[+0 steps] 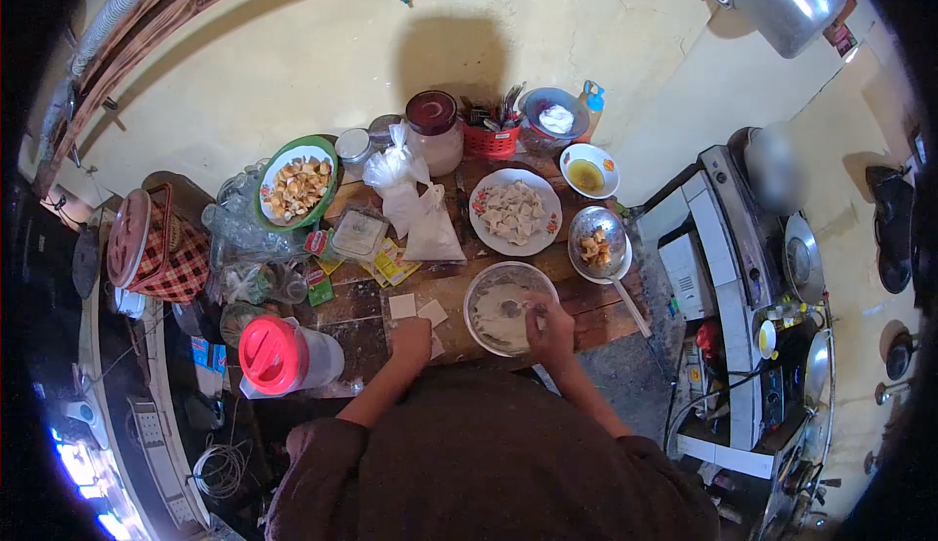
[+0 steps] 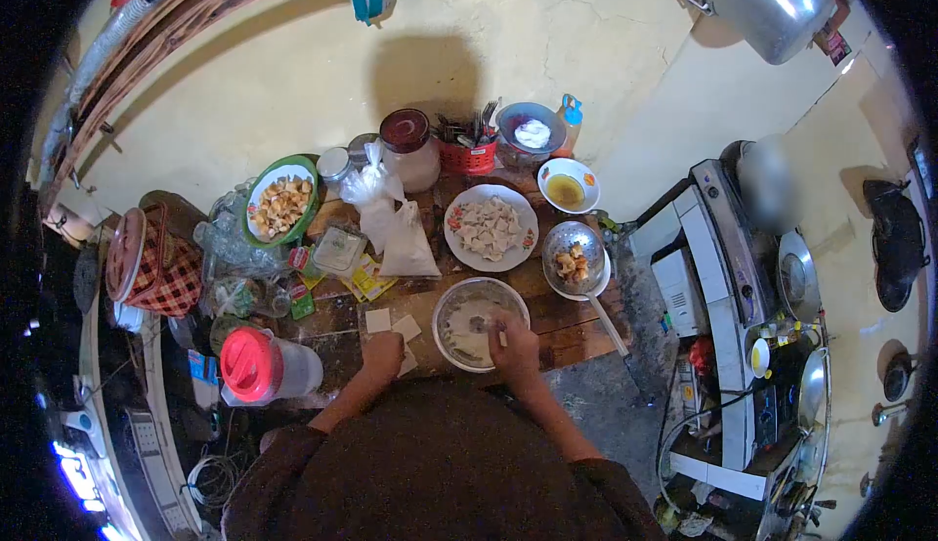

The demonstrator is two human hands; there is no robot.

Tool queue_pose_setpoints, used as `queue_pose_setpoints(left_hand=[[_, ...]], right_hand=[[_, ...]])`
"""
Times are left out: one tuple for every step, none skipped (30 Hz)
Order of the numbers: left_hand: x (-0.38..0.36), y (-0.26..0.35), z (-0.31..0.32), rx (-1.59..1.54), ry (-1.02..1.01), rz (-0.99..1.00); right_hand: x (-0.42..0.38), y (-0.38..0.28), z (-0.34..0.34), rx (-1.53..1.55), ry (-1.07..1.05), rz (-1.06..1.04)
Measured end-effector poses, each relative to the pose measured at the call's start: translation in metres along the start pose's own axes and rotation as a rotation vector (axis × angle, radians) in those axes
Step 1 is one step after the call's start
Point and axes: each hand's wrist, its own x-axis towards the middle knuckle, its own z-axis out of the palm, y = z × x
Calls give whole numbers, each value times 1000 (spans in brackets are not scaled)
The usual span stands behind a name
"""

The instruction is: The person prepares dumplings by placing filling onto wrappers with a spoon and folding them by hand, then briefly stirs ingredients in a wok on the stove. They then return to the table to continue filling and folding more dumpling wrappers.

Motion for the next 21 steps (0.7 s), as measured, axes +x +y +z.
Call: queue_pose_setpoints(left_hand=[[-1,0,-5,-11,-8,0],[-4,0,-15,-12,-7,-3],[-7,-1,-28,-163,47,53],[-8,-2,-38,-314,100,110],[-6,-1,-46,-314,99,108],[-4,0,-53,-434,155,114],[-2,2,-59,-555,211,119],[-2,7,-62,-555,211,116],[-1,15,-66,-988,70,-2],[0,23,-67,-1415,-81,-126],[2,30,-63,-1417,-77,-126],[4,37,-53,-1724,-219,-157],[7,41,-44,-2026,-374,-187],[11,41,-34,-2029,-375,-182],[14,41,-26,-2039,-365,-192],[17,41,-18,-2049,-357,-202],[17,41,-15,-2050,-364,-200],[17,39,-13,-2090,-364,-148],[17,37,-10,-2129,-363,-98],[15,39,-13,-2128,-368,-103],[14,42,-16,-2096,-348,-139]], right_hand=[[-1,1,6,-33,-29,27],[-2,2,12,-32,-31,24],[-3,4,18,-32,-42,-6],[-3,6,22,-32,-52,-35],[-3,6,26,-31,-54,-36],[-3,6,29,-65,-66,-52],[-3,7,31,-100,-78,-69],[-4,8,34,-98,-81,-70],[-5,8,36,-86,-101,-79],[-5,8,38,-75,-120,-90],[-7,8,40,-74,-122,-94],[-10,7,41,-79,-141,-73],[-12,6,42,-85,-160,-52],[-11,3,41,-89,-159,-54],[-10,-4,37,-85,-200,-19],[-9,-7,35,-82,-241,18],[-11,-5,38,-87,-240,21],[-14,-1,41,-30,-216,15],[-17,2,44,28,-193,11],[-17,-2,42,29,-193,16],[-16,-6,40,46,-193,48]])
